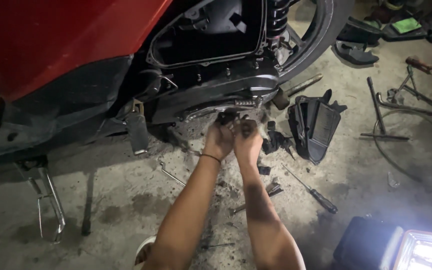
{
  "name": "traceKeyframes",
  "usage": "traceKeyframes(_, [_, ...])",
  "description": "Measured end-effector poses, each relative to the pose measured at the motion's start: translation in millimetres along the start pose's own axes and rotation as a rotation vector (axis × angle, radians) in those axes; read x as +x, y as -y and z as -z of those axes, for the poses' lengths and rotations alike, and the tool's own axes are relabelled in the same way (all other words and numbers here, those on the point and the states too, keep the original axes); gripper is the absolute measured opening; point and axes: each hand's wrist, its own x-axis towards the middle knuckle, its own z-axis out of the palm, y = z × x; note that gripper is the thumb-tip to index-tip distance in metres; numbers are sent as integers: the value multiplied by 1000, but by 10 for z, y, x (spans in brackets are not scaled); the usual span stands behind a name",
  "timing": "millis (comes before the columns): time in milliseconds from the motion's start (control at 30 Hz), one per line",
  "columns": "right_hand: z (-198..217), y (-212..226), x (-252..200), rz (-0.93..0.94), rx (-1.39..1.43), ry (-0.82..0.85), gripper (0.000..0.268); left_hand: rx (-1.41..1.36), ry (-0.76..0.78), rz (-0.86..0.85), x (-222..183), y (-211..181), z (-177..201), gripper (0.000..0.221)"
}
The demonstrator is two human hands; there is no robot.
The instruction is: Repairing the engine or transmission area of a motorcycle using various hand tools
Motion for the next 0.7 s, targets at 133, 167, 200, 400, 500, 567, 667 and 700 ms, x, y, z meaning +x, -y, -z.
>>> traceKeyframes(133, [24,-68,110,-66,10,16,21,111,98,-68,-242,250,-4,32])
traceKeyframes(167, [-6,-124,149,-34,-48,-1,20,135,116,-123,-270,289,8,26])
traceKeyframes(200, [-78,-257,199,-34,-43,-3,20,139,117,-125,-299,285,63,26])
traceKeyframes(400, [-161,-354,367,-165,32,99,28,463,5,-266,-502,247,230,21])
traceKeyframes(500, [-322,-520,579,-181,-11,58,26,486,-74,-286,-986,232,-134,17])
traceKeyframes(567, [-443,-600,716,-222,-52,53,24,518,-76,-260,-776,189,53,22])
traceKeyframes(667, [-667,-883,828,-254,-51,27,21,435,-80,-231,-846,92,-32,18])
traceKeyframes(700, [-644,-788,806,-254,-51,27,21,434,-80,-231,-727,92,-61,18])
